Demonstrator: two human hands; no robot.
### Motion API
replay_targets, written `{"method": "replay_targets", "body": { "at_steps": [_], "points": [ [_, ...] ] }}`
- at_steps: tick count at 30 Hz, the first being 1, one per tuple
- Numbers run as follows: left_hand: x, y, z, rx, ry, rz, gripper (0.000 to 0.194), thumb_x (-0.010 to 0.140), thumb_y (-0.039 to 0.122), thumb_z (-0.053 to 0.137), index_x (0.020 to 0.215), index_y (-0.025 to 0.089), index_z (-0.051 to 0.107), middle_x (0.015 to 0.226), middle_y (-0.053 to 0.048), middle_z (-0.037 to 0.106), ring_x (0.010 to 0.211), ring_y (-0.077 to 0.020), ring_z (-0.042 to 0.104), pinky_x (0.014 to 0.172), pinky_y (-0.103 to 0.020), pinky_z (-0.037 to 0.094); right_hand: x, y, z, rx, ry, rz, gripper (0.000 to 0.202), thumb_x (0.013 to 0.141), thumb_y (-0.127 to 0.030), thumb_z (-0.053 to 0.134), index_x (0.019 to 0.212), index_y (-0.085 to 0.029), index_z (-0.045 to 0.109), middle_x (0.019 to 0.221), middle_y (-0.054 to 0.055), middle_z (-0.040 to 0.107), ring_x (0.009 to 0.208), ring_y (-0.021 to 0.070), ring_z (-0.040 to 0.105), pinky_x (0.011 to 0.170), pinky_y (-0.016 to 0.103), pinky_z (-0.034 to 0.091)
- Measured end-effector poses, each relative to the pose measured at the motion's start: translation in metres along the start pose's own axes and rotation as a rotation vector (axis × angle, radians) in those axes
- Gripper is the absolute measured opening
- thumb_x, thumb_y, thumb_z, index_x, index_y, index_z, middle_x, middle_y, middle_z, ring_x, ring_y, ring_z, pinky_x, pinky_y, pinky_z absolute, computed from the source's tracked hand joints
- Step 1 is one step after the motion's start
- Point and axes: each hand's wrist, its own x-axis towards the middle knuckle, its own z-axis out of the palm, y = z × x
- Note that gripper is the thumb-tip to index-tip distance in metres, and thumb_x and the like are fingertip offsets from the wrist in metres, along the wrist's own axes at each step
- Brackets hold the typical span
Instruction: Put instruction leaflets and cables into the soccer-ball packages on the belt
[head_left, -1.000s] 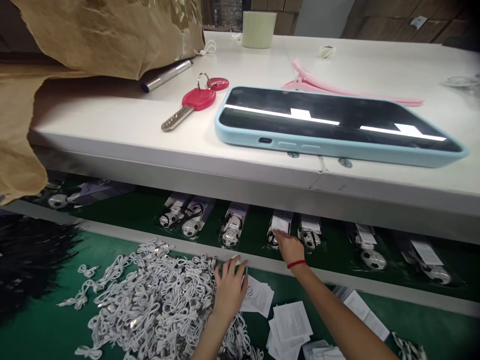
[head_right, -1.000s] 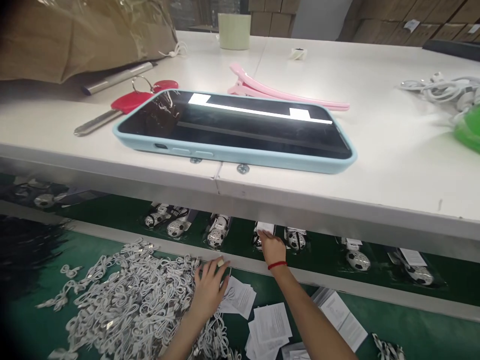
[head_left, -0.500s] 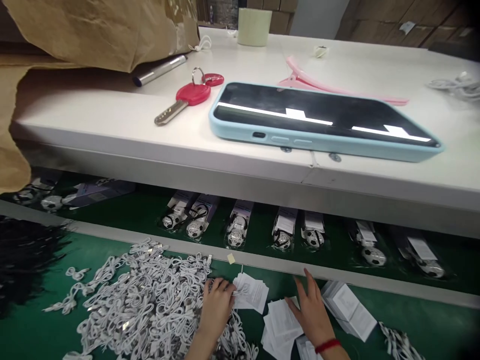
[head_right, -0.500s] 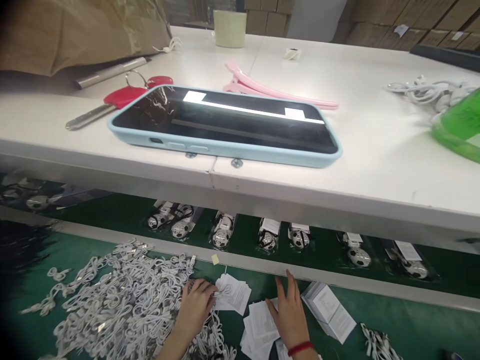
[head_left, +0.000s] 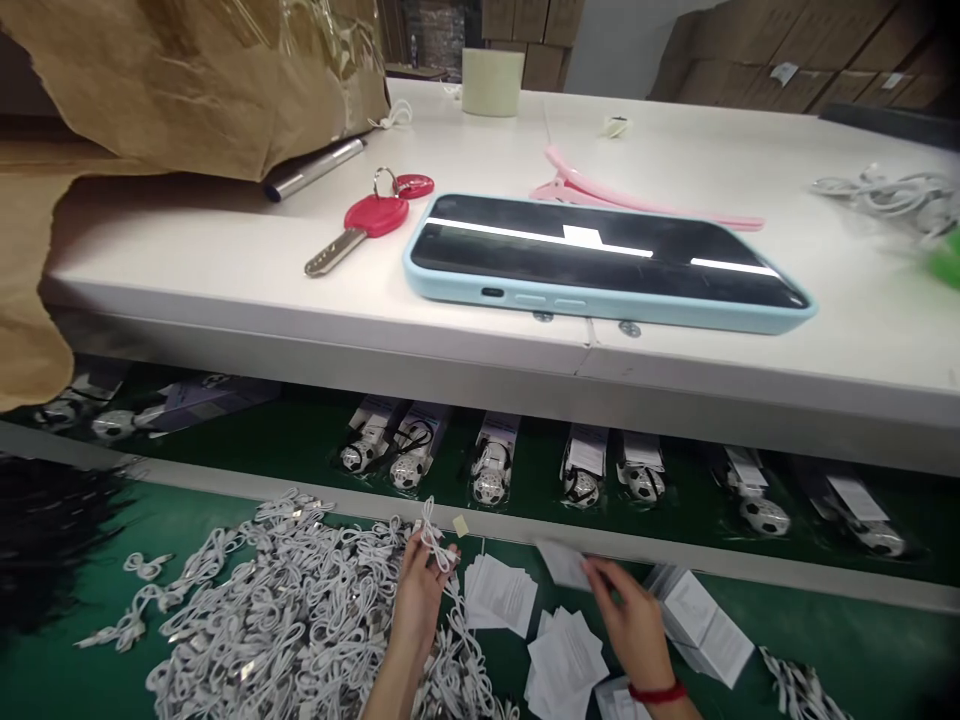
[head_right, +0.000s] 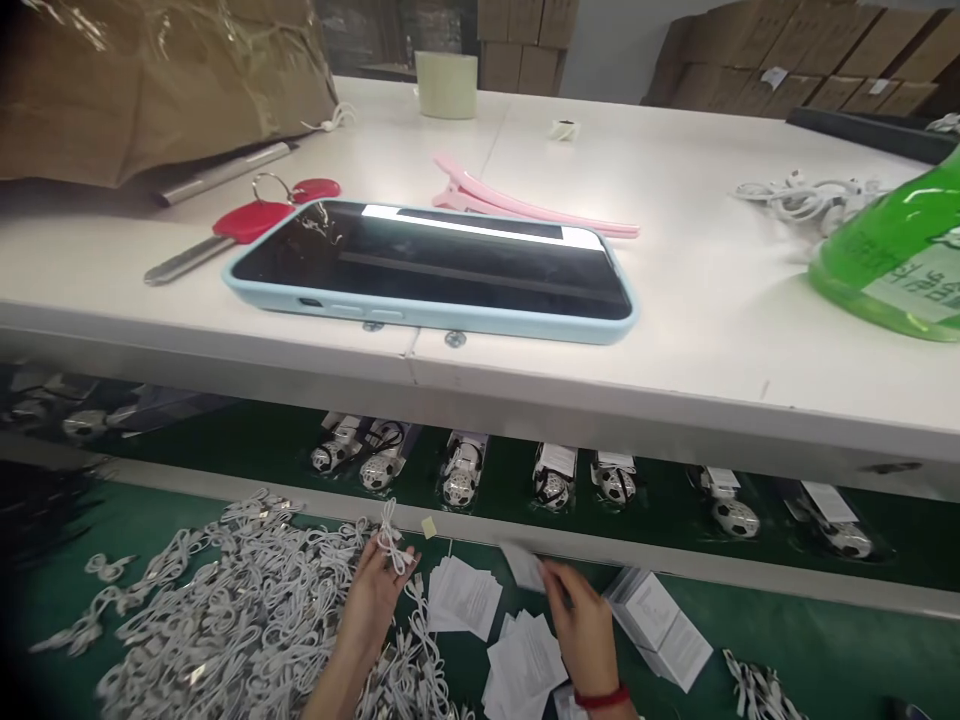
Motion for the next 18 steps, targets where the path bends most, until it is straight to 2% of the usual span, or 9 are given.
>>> {"method": "replay_targets", "body": {
  "at_steps": [2,4,6,8,11,13,16,18],
  "points": [
    [0.006,0.012,0.005,-0.141,-0.027,-0.016,0.015,0.079,0.030,0.054,0.092,0.023,0.052,0.087,-0.001,0.058,0.071,-0.0142,0.061,0.079,-0.038,0.054,0.036,-0.016,-0.002,-0.028,0.176,-0.131,0.030,0.092,-0.040,0.048,0.104,-0.021,0.068,0.102,0.006,0.072,0.090,0.0213,0.068,0.077,0.030,0.055],
    [0.013,0.024,0.011,-0.117,-0.038,-0.005,0.014,0.079,0.029,0.053,0.091,0.021,0.054,0.077,0.002,0.052,0.059,-0.0086,0.053,0.070,-0.031,0.053,0.073,-0.032,0.003,-0.087,0.262,-0.270,0.028,0.093,-0.035,0.048,0.105,-0.021,0.069,0.102,0.005,0.073,0.090,0.0195,0.069,0.078,0.029,0.054],
    [0.022,0.034,0.016,0.002,-0.015,0.025,0.019,0.082,0.034,0.051,0.094,0.020,0.055,0.073,0.003,0.047,0.050,-0.0054,0.043,0.058,-0.025,0.049,0.105,-0.044,0.017,-0.170,0.235,-0.374,0.028,0.095,-0.030,0.045,0.104,-0.020,0.070,0.102,0.005,0.073,0.091,0.0184,0.068,0.081,0.031,0.052],
    [0.033,0.044,0.018,0.128,0.002,0.056,0.032,0.084,0.046,0.048,0.098,0.018,0.056,0.073,0.003,0.047,0.047,-0.0050,0.037,0.051,-0.023,0.044,0.124,-0.053,0.034,-0.236,0.146,-0.439,0.029,0.096,-0.026,0.043,0.102,-0.020,0.070,0.102,0.005,0.073,0.091,0.0176,0.068,0.083,0.032,0.050],
    [0.050,0.055,0.017,0.271,0.029,0.097,0.054,0.081,0.064,0.046,0.104,0.017,0.057,0.073,0.001,0.049,0.048,-0.0065,0.039,0.048,-0.023,0.041,0.130,-0.059,0.058,-0.267,0.021,-0.492,0.026,0.095,-0.021,0.045,0.102,-0.023,0.070,0.100,0.002,0.074,0.087,0.0155,0.068,0.082,0.031,0.048],
    [0.060,0.060,0.014,0.409,0.047,0.134,0.062,0.076,0.067,0.052,0.110,0.015,0.057,0.067,0.002,0.049,0.047,-0.0083,0.041,0.046,-0.023,0.038,0.125,-0.060,0.068,-0.287,-0.030,-0.501,0.027,0.094,-0.018,0.045,0.104,-0.023,0.069,0.101,0.001,0.073,0.086,0.0150,0.068,0.081,0.030,0.048],
    [0.073,0.066,0.011,0.659,0.070,0.222,0.062,0.075,0.059,0.058,0.116,0.014,0.058,0.065,-0.001,0.055,0.052,-0.0140,0.049,0.048,-0.025,0.039,0.119,-0.060,0.072,-0.322,-0.071,-0.482,0.030,0.094,-0.016,0.043,0.109,-0.024,0.067,0.102,0.001,0.073,0.088,0.0149,0.067,0.086,0.031,0.046],
    [0.080,0.069,0.012,0.836,0.086,0.317,0.052,0.080,0.050,0.055,0.119,0.015,0.059,0.085,-0.009,0.064,0.070,-0.0207,0.059,0.058,-0.029,0.045,0.120,-0.058,0.069,-0.350,-0.085,-0.455,0.030,0.093,-0.017,0.043,0.109,-0.025,0.067,0.102,0.002,0.073,0.087,0.0155,0.067,0.090,0.032,0.045]
  ]
}}
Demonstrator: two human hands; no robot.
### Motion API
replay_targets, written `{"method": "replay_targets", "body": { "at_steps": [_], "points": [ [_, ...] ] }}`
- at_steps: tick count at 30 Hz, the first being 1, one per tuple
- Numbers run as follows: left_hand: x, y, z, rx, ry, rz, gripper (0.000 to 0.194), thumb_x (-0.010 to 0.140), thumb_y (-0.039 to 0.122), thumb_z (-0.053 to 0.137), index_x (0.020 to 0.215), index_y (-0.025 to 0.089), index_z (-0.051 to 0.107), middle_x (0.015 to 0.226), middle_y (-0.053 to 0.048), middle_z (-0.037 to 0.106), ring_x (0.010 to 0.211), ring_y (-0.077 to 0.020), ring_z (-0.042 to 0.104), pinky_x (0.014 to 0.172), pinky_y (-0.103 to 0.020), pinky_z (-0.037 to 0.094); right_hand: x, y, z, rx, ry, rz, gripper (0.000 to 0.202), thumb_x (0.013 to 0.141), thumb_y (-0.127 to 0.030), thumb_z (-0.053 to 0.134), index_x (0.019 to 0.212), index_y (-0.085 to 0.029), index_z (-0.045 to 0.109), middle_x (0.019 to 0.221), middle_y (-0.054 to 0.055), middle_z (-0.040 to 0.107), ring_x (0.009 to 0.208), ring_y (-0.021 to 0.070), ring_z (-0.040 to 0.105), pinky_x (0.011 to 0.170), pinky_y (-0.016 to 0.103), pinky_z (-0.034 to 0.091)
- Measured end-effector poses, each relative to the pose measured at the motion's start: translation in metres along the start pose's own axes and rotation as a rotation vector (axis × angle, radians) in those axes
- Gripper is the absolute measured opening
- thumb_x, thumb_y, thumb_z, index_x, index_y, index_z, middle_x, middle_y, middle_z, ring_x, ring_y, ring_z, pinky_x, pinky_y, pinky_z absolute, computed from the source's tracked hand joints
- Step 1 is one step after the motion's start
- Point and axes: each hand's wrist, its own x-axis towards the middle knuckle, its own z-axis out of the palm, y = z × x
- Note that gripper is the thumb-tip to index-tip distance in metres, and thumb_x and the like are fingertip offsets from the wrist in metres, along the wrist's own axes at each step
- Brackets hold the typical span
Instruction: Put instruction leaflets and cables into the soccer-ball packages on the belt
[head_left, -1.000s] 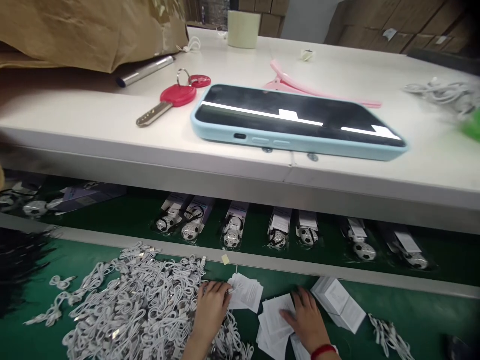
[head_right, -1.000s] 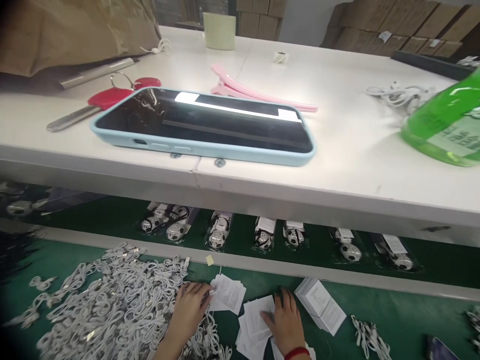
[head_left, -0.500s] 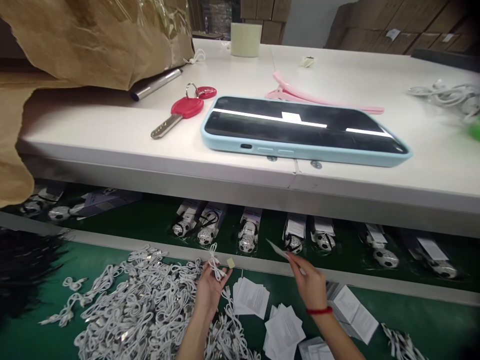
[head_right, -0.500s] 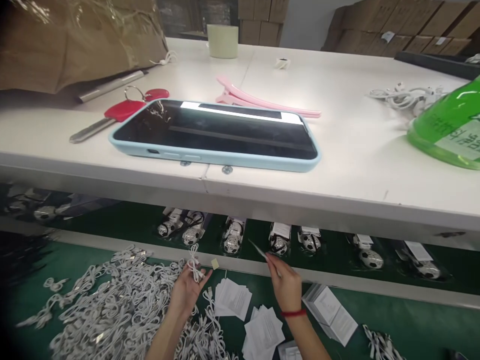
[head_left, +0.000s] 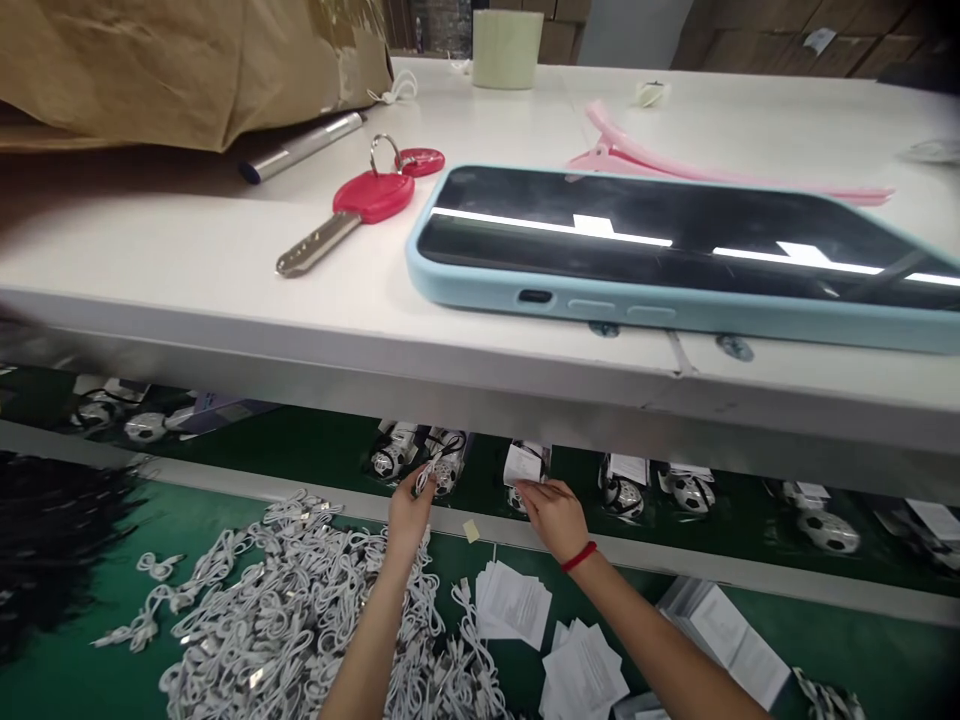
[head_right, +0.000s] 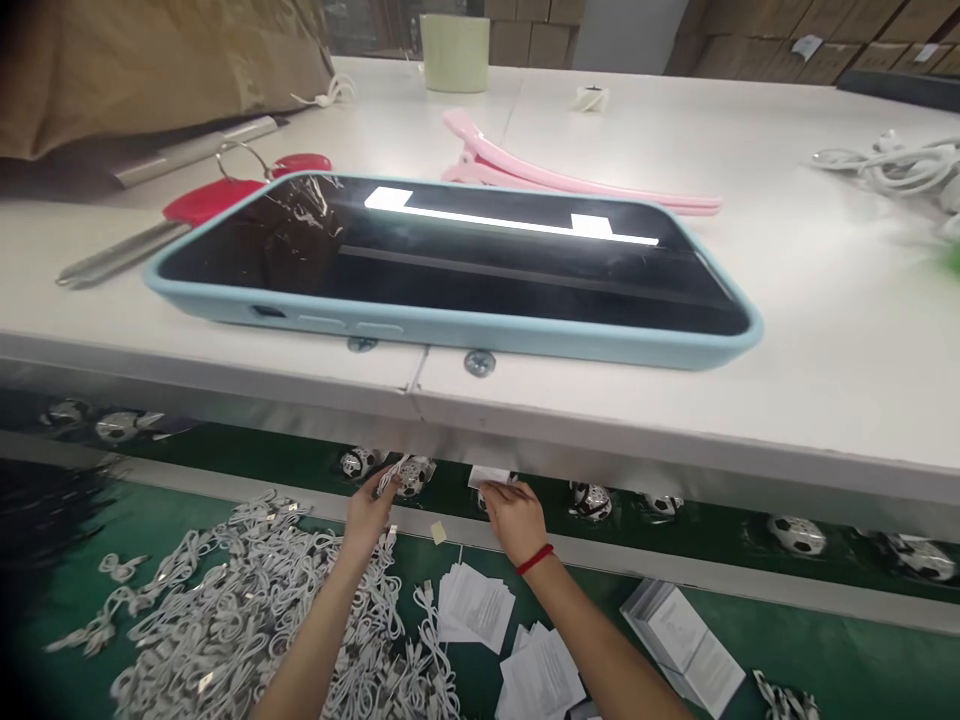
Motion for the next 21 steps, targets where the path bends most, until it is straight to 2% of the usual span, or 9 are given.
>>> {"method": "replay_targets", "body": {
  "at_steps": [2,4,6,8,11,14,16,19,21],
  "points": [
    [0.006,0.003,0.004,0.175,0.025,0.097,0.044,0.084,0.040,0.052,0.121,0.017,0.059,0.112,-0.015,0.062,0.091,-0.0263,0.061,0.071,-0.032,0.047,0.001,0.009,-0.001,-0.028,-0.016,0.043,0.030,0.093,-0.018,0.043,0.107,-0.025,0.068,0.099,0.003,0.074,0.083,0.0171,0.068,0.091,0.035,0.045],
    [0.011,0.007,0.011,0.335,0.038,0.168,0.040,0.086,0.033,0.049,0.122,0.018,0.058,0.125,-0.017,0.056,0.098,-0.0291,0.060,0.076,-0.035,0.047,0.004,0.021,-0.001,-0.058,-0.023,0.095,0.032,0.092,-0.016,0.040,0.106,-0.022,0.069,0.098,0.006,0.074,0.081,0.0188,0.068,0.090,0.038,0.047],
    [0.016,0.011,0.020,0.471,0.041,0.213,0.038,0.087,0.031,0.048,0.123,0.020,0.057,0.124,-0.017,0.057,0.095,-0.0301,0.063,0.076,-0.037,0.048,0.005,0.032,0.000,-0.072,-0.033,0.108,0.036,0.090,-0.012,0.038,0.112,-0.020,0.066,0.105,0.009,0.072,0.088,0.0199,0.068,0.091,0.038,0.047],
    [0.020,0.016,0.028,0.576,0.041,0.239,0.038,0.088,0.028,0.046,0.124,0.021,0.055,0.117,-0.018,0.061,0.090,-0.0310,0.065,0.074,-0.040,0.048,0.003,0.037,0.000,-0.074,-0.049,0.072,0.040,0.089,-0.011,0.039,0.121,-0.021,0.061,0.118,0.009,0.066,0.104,0.0210,0.063,0.095,0.038,0.045],
    [0.021,0.021,0.035,0.671,0.034,0.267,0.040,0.088,0.019,0.042,0.127,0.019,0.052,0.107,-0.020,0.065,0.083,-0.0316,0.066,0.071,-0.041,0.048,-0.015,0.034,-0.004,-0.045,-0.021,0.084,0.041,0.090,-0.016,0.038,0.127,-0.021,0.055,0.131,0.011,0.056,0.117,0.0242,0.054,0.097,0.042,0.044],
    [0.009,0.020,0.032,0.698,0.006,0.313,0.042,0.089,0.015,0.037,0.128,0.021,0.049,0.104,-0.017,0.066,0.080,-0.0282,0.067,0.067,-0.035,0.047,-0.061,0.023,-0.010,0.031,-0.032,0.215,0.038,0.092,-0.021,0.034,0.121,-0.019,0.058,0.127,0.011,0.057,0.113,0.0244,0.055,0.092,0.041,0.049],
    [-0.008,0.011,0.026,0.604,-0.018,0.323,0.041,0.092,0.022,0.033,0.132,0.023,0.043,0.095,-0.012,0.068,0.072,-0.0243,0.066,0.060,-0.030,0.046,-0.105,0.016,-0.011,0.054,-0.126,0.302,0.038,0.093,-0.026,0.032,0.119,-0.020,0.059,0.126,0.011,0.058,0.113,0.0250,0.056,0.091,0.041,0.050],
    [-0.035,-0.010,0.017,0.344,-0.046,0.184,0.048,0.094,0.039,0.033,0.137,0.021,0.030,0.077,-0.006,0.065,0.055,-0.0222,0.061,0.051,-0.028,0.044,-0.177,0.008,-0.002,0.001,-0.292,0.462,0.045,0.090,-0.042,0.037,0.127,-0.022,0.055,0.133,0.011,0.054,0.117,0.0304,0.053,0.087,0.045,0.051],
    [-0.046,-0.023,0.013,0.236,-0.056,0.088,0.058,0.091,0.042,0.038,0.140,0.017,0.021,0.080,-0.007,0.062,0.055,-0.0222,0.061,0.052,-0.031,0.046,-0.214,0.004,0.009,-0.054,-0.381,0.544,0.056,0.084,-0.053,0.044,0.129,-0.021,0.054,0.134,0.012,0.053,0.118,0.0350,0.052,0.086,0.049,0.051]
  ]
}}
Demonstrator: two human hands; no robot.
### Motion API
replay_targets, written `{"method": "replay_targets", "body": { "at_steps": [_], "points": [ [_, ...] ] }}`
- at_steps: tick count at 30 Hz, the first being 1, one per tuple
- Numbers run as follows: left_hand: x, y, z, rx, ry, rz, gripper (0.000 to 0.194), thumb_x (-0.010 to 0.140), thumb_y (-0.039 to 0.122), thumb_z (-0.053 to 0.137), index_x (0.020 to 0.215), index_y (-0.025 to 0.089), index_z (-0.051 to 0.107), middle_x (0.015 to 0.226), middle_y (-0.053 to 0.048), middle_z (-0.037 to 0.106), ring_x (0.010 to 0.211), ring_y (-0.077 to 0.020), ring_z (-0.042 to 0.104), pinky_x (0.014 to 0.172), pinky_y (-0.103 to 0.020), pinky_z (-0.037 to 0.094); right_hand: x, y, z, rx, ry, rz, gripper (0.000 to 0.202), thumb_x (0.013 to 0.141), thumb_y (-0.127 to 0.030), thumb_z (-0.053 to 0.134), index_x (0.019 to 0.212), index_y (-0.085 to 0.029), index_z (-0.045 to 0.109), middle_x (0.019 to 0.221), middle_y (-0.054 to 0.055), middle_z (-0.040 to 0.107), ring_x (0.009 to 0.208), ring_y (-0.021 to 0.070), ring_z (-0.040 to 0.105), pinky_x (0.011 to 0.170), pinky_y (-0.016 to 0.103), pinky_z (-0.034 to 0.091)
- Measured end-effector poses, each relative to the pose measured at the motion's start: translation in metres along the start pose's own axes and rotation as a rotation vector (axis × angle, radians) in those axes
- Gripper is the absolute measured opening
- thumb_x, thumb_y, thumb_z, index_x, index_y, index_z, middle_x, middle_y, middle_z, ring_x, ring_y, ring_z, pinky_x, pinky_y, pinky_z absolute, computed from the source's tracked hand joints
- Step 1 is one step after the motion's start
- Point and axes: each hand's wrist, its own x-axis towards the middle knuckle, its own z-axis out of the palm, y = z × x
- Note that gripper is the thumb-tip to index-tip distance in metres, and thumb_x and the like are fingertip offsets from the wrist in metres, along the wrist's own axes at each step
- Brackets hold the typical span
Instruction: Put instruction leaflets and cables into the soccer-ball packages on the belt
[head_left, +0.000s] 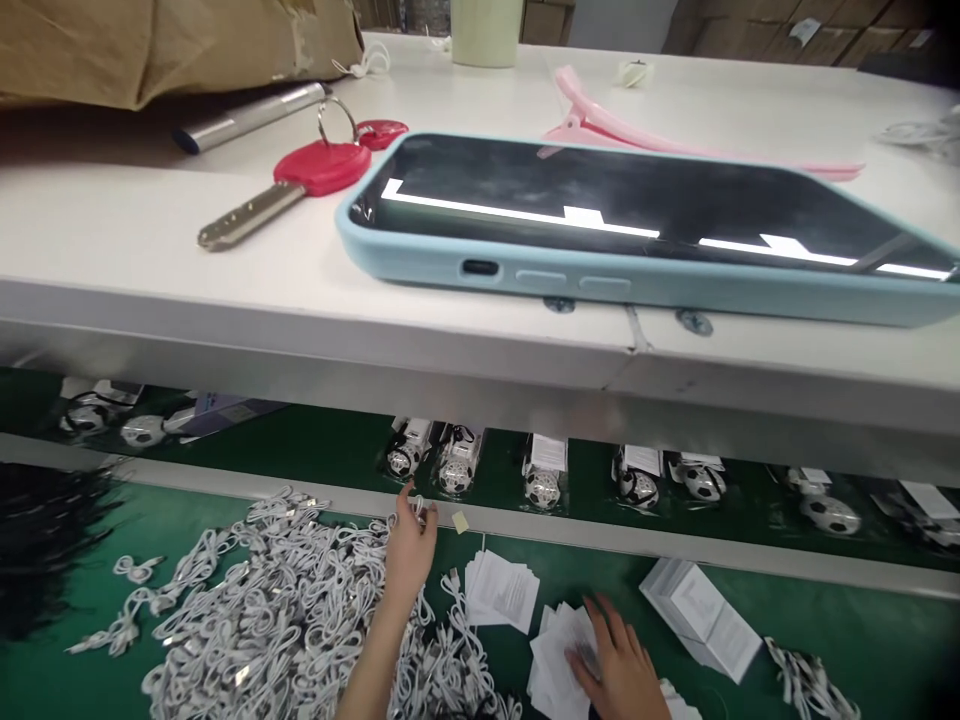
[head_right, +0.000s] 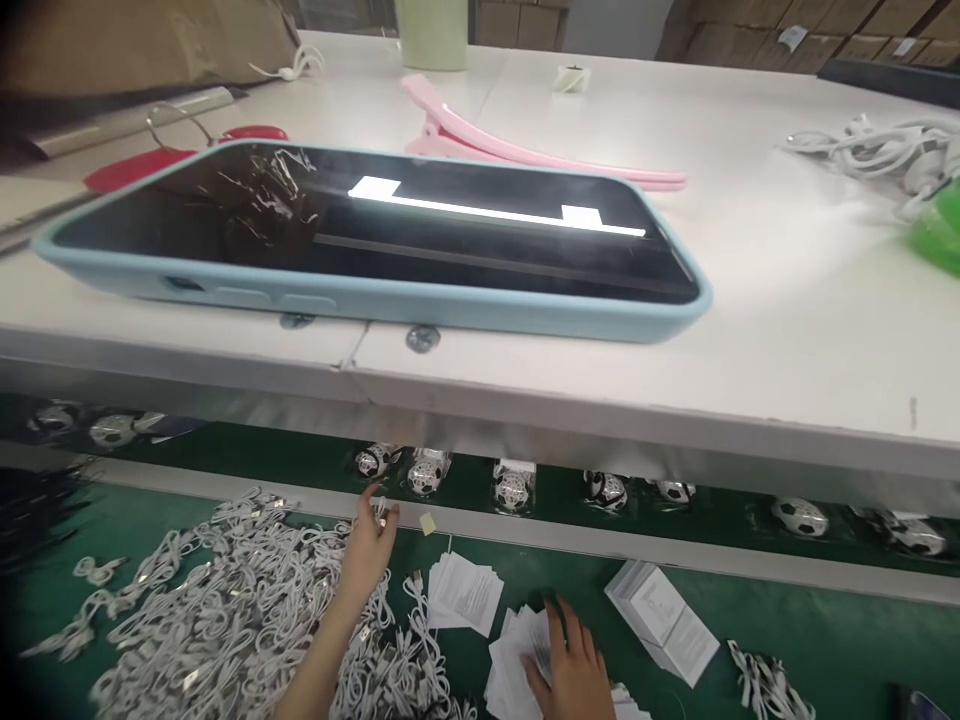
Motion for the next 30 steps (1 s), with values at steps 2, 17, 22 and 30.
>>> {"method": "replay_targets", "body": {
  "at_steps": [2,17,22,30],
  "points": [
    [-0.003,-0.005,-0.002,-0.035,0.011,0.021,0.060,0.090,0.035,0.038,0.142,0.014,0.014,0.095,-0.011,0.059,0.068,-0.0221,0.063,0.061,-0.033,0.050,-0.017,0.006,0.020,-0.065,-0.035,0.042,0.064,0.077,-0.060,0.051,0.126,-0.020,0.058,0.130,0.015,0.057,0.115,0.0402,0.053,0.087,0.057,0.047],
    [0.099,0.030,0.002,0.482,0.260,0.395,0.056,0.081,0.002,0.037,0.134,0.020,0.043,0.144,-0.019,0.036,0.118,-0.0335,0.050,0.091,-0.048,0.044,-0.013,-0.024,0.021,-0.060,0.171,0.000,0.042,0.085,-0.031,0.039,0.122,-0.025,0.057,0.125,0.011,0.059,0.109,0.0334,0.055,0.088,0.053,0.041],
    [0.073,0.024,0.005,0.482,0.411,0.388,0.042,0.093,0.019,0.032,0.133,0.017,0.045,0.142,-0.021,0.035,0.125,-0.0356,0.039,0.095,-0.054,0.038,-0.012,-0.023,0.013,0.194,0.039,0.075,0.030,0.088,-0.039,0.035,0.096,-0.026,0.062,0.115,0.009,0.062,0.102,0.0281,0.057,0.084,0.044,0.043],
    [-0.038,0.006,0.027,0.316,-0.028,0.374,0.035,0.094,0.023,0.030,0.122,0.022,0.051,0.122,-0.010,0.054,0.109,-0.0253,0.054,0.091,-0.043,0.045,0.018,0.015,-0.001,0.435,0.054,0.268,0.026,0.077,-0.046,0.042,0.079,-0.023,0.054,0.089,0.009,0.064,0.081,0.0264,0.063,0.067,0.036,0.047]
  ]
}}
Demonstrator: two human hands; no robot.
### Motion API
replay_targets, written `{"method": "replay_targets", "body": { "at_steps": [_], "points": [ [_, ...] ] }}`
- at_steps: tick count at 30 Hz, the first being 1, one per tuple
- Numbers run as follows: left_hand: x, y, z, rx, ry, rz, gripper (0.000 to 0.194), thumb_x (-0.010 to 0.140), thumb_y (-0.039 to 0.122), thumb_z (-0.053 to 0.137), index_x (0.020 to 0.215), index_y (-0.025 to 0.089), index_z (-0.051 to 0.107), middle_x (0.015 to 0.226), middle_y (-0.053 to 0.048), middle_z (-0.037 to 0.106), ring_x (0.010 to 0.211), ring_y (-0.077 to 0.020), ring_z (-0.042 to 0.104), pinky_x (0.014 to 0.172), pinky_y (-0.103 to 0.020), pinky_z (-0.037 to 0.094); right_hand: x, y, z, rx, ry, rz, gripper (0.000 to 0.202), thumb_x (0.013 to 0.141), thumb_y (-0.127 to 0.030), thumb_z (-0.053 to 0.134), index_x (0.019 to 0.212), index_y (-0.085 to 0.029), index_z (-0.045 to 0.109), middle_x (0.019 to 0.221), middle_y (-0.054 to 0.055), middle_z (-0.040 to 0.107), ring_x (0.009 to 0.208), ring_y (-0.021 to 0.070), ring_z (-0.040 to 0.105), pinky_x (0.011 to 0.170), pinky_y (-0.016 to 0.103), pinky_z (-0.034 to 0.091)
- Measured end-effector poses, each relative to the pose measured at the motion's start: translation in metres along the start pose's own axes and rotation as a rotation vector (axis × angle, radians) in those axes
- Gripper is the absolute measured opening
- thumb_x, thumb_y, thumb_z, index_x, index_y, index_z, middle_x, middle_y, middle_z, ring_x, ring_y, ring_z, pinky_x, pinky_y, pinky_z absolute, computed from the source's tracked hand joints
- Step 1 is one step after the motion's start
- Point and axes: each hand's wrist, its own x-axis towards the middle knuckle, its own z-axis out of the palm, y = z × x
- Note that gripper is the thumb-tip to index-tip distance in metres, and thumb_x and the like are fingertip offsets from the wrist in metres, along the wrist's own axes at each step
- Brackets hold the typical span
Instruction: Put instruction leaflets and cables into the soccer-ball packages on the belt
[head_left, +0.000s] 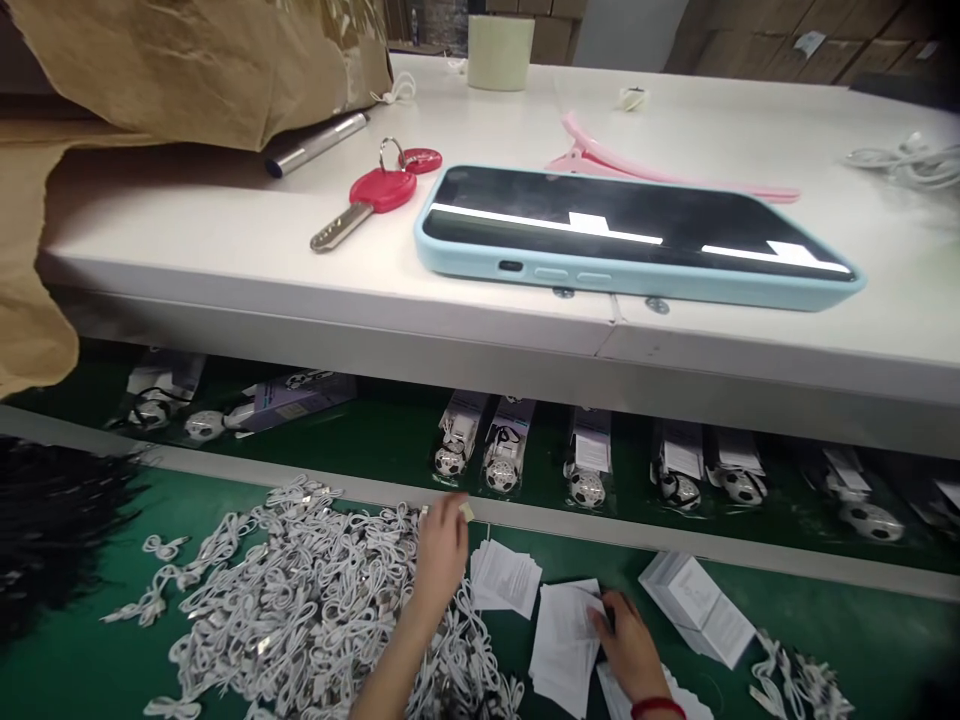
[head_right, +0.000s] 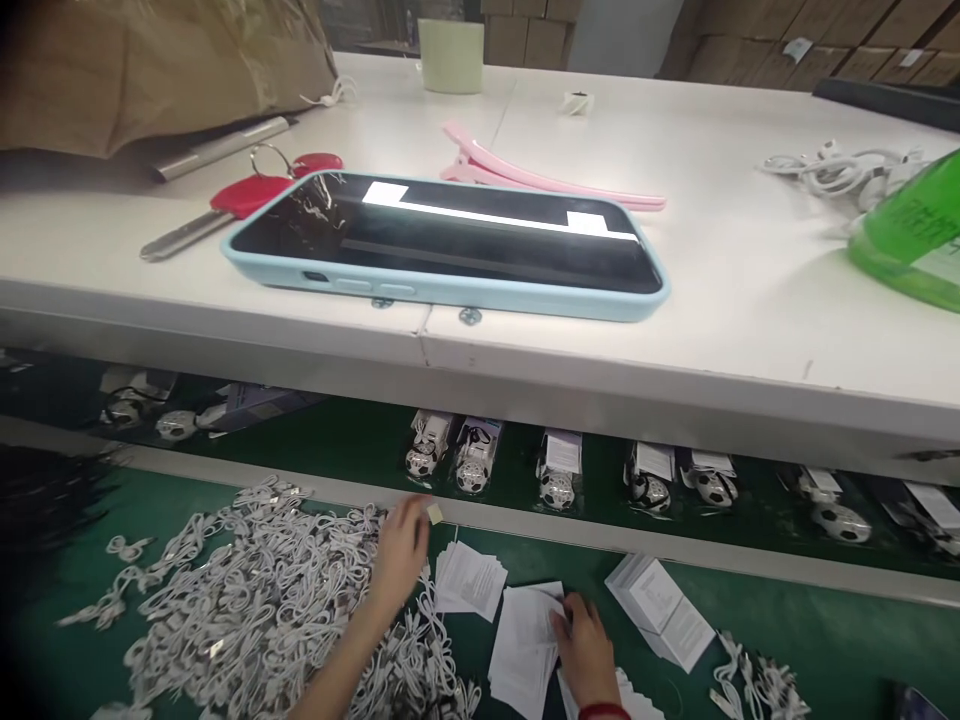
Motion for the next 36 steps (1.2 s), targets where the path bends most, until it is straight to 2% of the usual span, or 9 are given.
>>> {"method": "replay_targets", "body": {
  "at_steps": [5,8,11,14,17,24,28,32,36],
  "points": [
    [-0.071,0.054,0.054,-0.016,-0.574,-0.040,0.042,0.086,0.028,0.048,0.128,0.024,0.051,0.125,-0.010,0.058,0.102,-0.0307,0.060,0.088,-0.045,0.046,0.031,-0.007,-0.023,0.171,0.073,-0.040,0.031,0.075,-0.056,0.045,0.069,-0.025,0.043,0.063,0.001,0.060,0.063,0.0233,0.061,0.062,0.035,0.048],
    [-0.085,0.073,0.084,0.006,-0.613,-0.113,0.063,0.077,0.019,0.058,0.138,0.019,0.040,0.137,-0.015,0.048,0.113,-0.0352,0.053,0.094,-0.046,0.043,0.041,-0.036,-0.042,0.268,0.184,-0.104,0.041,0.081,-0.054,0.045,0.103,-0.020,0.050,0.087,0.007,0.069,0.081,0.0251,0.066,0.070,0.035,0.052],
    [-0.084,0.077,0.097,-0.027,-0.554,-0.183,0.057,0.078,0.014,0.056,0.134,0.020,0.045,0.130,-0.013,0.054,0.111,-0.0335,0.054,0.092,-0.043,0.043,0.053,-0.079,-0.064,0.249,0.344,-0.257,0.048,0.085,-0.052,0.048,0.117,-0.017,0.057,0.097,0.011,0.071,0.090,0.0269,0.067,0.073,0.036,0.053],
    [-0.082,0.070,0.093,-0.038,-0.541,-0.180,0.038,0.082,0.016,0.051,0.119,0.022,0.055,0.115,-0.010,0.063,0.101,-0.0322,0.060,0.083,-0.040,0.046,0.072,-0.120,-0.078,0.141,0.454,-0.536,0.037,0.091,-0.043,0.044,0.103,-0.020,0.069,0.103,0.009,0.072,0.097,0.0240,0.066,0.083,0.035,0.053],
    [-0.084,0.059,0.083,-0.010,-0.574,-0.222,0.034,0.090,0.025,0.042,0.122,0.021,0.051,0.096,-0.010,0.069,0.089,-0.0309,0.065,0.071,-0.035,0.046,0.090,-0.149,-0.072,-0.132,0.319,-0.685,0.034,0.094,-0.026,0.038,0.111,-0.022,0.068,0.113,0.004,0.069,0.105,0.0192,0.063,0.093,0.033,0.049],
    [-0.082,0.042,0.060,-0.167,-0.486,-0.209,0.040,0.095,0.037,0.027,0.103,0.022,0.062,0.087,-0.008,0.068,0.081,-0.0246,0.066,0.068,-0.029,0.046,0.108,-0.174,-0.035,-0.457,0.079,-0.570,0.037,0.091,-0.015,0.042,0.118,-0.026,0.064,0.116,0.003,0.068,0.099,0.0214,0.066,0.086,0.033,0.051],
    [-0.076,0.044,0.053,-0.319,-0.362,-0.164,0.041,0.093,0.041,0.031,0.101,0.023,0.067,0.100,-0.007,0.068,0.092,-0.0219,0.063,0.080,-0.028,0.045,0.113,-0.179,-0.040,-0.539,0.048,-0.444,0.038,0.092,-0.019,0.039,0.121,-0.029,0.061,0.105,0.009,0.072,0.090,0.0231,0.068,0.081,0.035,0.051],
    [-0.068,0.048,0.047,-0.351,-0.375,-0.202,0.046,0.095,0.047,0.026,0.116,0.024,0.060,0.089,-0.005,0.070,0.079,-0.0214,0.065,0.068,-0.027,0.046,0.117,-0.181,-0.050,-0.599,-0.001,-0.318,0.033,0.091,-0.022,0.042,0.112,-0.026,0.067,0.084,0.015,0.072,0.079,0.0301,0.070,0.065,0.039,0.052],
    [-0.059,0.052,0.040,-0.355,-0.375,-0.213,0.047,0.095,0.049,0.022,0.119,0.025,0.055,0.080,-0.003,0.069,0.067,-0.0197,0.064,0.060,-0.024,0.043,0.129,-0.179,-0.057,-0.576,-0.025,-0.283,0.036,0.090,-0.014,0.040,0.112,-0.022,0.067,0.088,0.018,0.072,0.087,0.0304,0.069,0.073,0.042,0.051]
  ]
}}
